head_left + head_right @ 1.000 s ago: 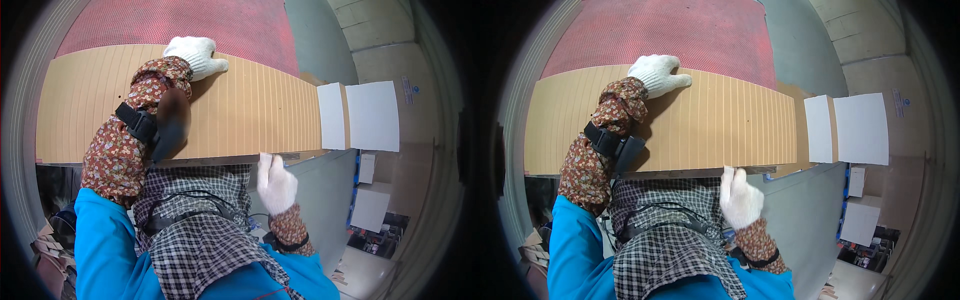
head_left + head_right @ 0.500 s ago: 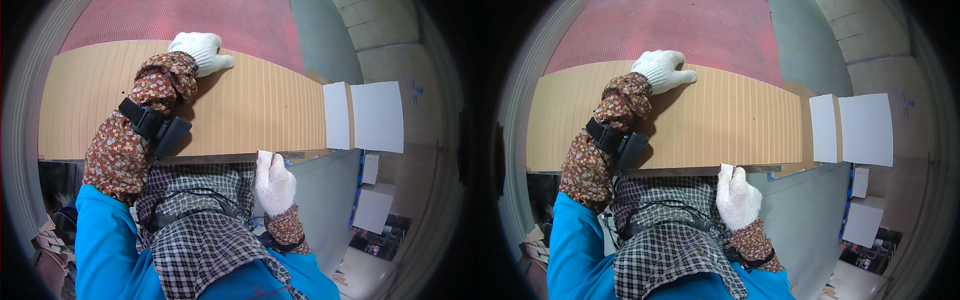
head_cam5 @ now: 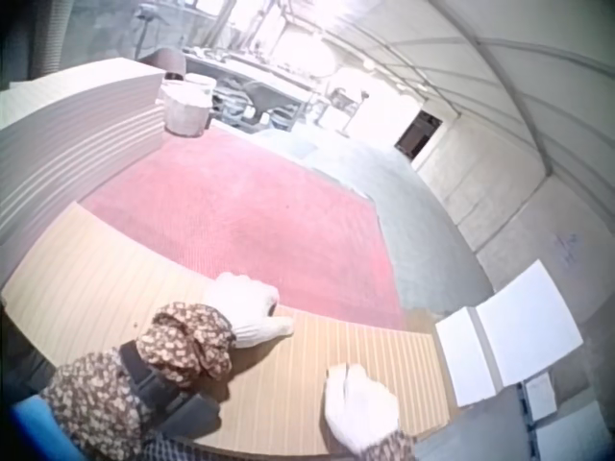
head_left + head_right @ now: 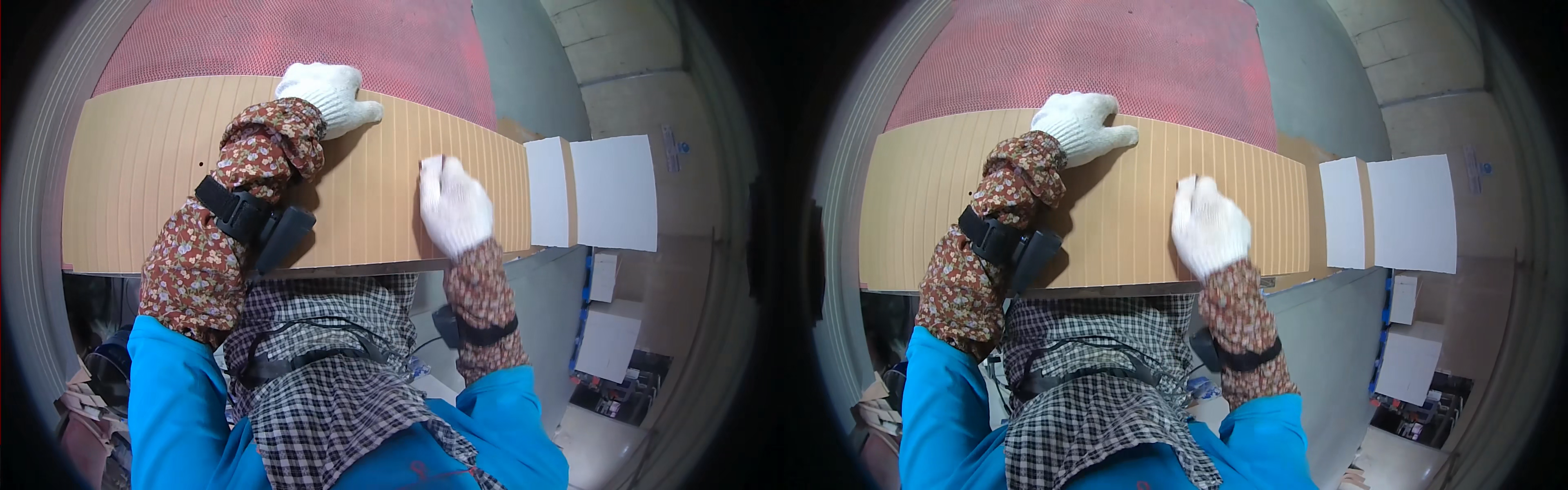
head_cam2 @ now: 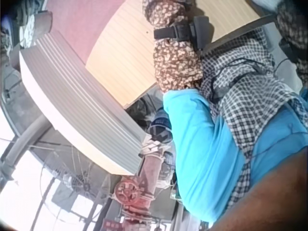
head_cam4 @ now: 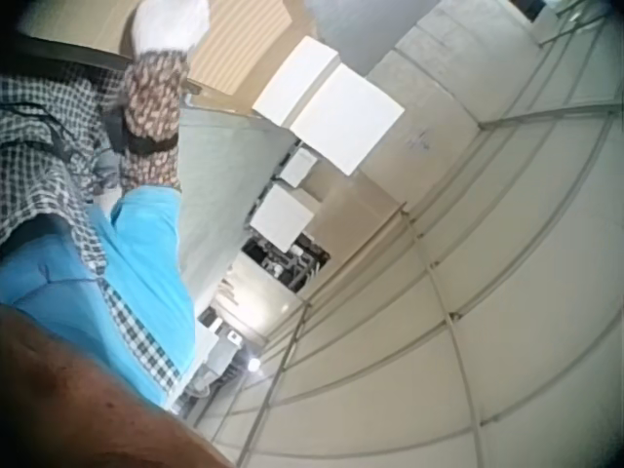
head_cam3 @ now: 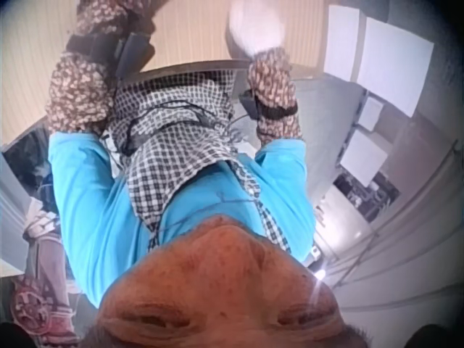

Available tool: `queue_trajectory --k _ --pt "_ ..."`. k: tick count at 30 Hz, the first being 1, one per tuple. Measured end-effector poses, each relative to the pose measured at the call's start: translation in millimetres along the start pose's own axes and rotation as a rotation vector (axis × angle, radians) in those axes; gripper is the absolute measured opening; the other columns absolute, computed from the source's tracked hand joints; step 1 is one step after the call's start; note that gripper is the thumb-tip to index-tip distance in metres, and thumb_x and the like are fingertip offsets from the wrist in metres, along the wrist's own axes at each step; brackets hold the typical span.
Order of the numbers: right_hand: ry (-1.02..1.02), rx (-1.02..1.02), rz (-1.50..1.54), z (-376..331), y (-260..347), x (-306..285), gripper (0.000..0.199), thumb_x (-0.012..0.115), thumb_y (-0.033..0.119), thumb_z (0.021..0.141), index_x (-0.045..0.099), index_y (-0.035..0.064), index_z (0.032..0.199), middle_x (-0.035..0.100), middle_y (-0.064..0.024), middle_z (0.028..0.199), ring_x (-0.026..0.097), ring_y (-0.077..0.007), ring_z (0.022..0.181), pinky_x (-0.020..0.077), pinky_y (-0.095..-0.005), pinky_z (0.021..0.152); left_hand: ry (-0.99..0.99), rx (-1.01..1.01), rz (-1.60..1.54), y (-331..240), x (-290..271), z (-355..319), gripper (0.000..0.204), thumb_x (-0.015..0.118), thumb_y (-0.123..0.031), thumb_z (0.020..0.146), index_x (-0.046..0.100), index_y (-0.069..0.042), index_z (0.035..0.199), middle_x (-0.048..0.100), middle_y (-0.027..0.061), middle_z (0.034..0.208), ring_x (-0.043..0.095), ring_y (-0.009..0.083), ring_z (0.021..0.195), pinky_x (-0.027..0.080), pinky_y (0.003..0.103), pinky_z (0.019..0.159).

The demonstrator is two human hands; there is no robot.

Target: The person is applying edging tape to the side of a wooden furniture panel and trimming it.

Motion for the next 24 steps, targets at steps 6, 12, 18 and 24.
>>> queue_trajectory --k 6,12,18,24 --pt "0.012 -0.04 -0.056 118.6 -18.5 22.4 0.042 0.041 0.031 0.106 0.063 -0.0039 0.111 0.073 -0.0305 0.104 0.073 -0.0426 0.101 0.0587 -0.0529 0.088 -0.021 0.025 0.011 5.1 -4.2 2.9 0.054 0.066 -0.055 0.083 0.074 -0.002 0.092 0.074 0.0203 0.087 0.074 0.0361 0.084 0.059 0.047 0.082" --pt "0.186 -0.088 -0.213 155.7 -5.8 25.7 0.038 0.04 0.024 0.106 0.062 -0.0021 0.124 0.067 -0.0237 0.119 0.069 -0.0408 0.109 0.0557 -0.0487 0.096 0.029 0.022 -0.001 13.0 -7.2 0.1 0.054 0.065 -0.055 0.083 0.074 -0.003 0.095 0.074 0.0201 0.089 0.074 0.0363 0.087 0.058 0.046 0.084" --pt "-0.019 -0.212 -0.326 59.9 7.4 4.4 0.023 0.05 0.014 0.101 0.06 0.001 0.117 0.063 -0.0234 0.103 0.07 -0.0395 0.092 0.0597 -0.0471 0.078 0.021 0.059 0.006 0.2 -4.8 -3.5 0.054 0.065 -0.056 0.083 0.074 -0.004 0.094 0.075 0.0195 0.09 0.074 0.036 0.087 0.058 0.046 0.084" --pt "0.004 -0.137 -0.274 -63.0 27.3 -7.8 0.026 0.049 0.015 0.104 0.061 0.0015 0.121 0.062 -0.0152 0.087 0.072 -0.0269 0.066 0.057 -0.0389 0.055 0.037 0.036 -0.007 3.8 -6.4 -11.7 0.055 0.065 -0.056 0.083 0.074 -0.004 0.094 0.075 0.0196 0.09 0.074 0.0361 0.088 0.059 0.046 0.085"
Point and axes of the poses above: each hand's wrist, its own z-axis towards the middle knuckle, its own x-axis out of the palm, y = z × x, the point moved 5 cm from there along z, towards the middle knuckle
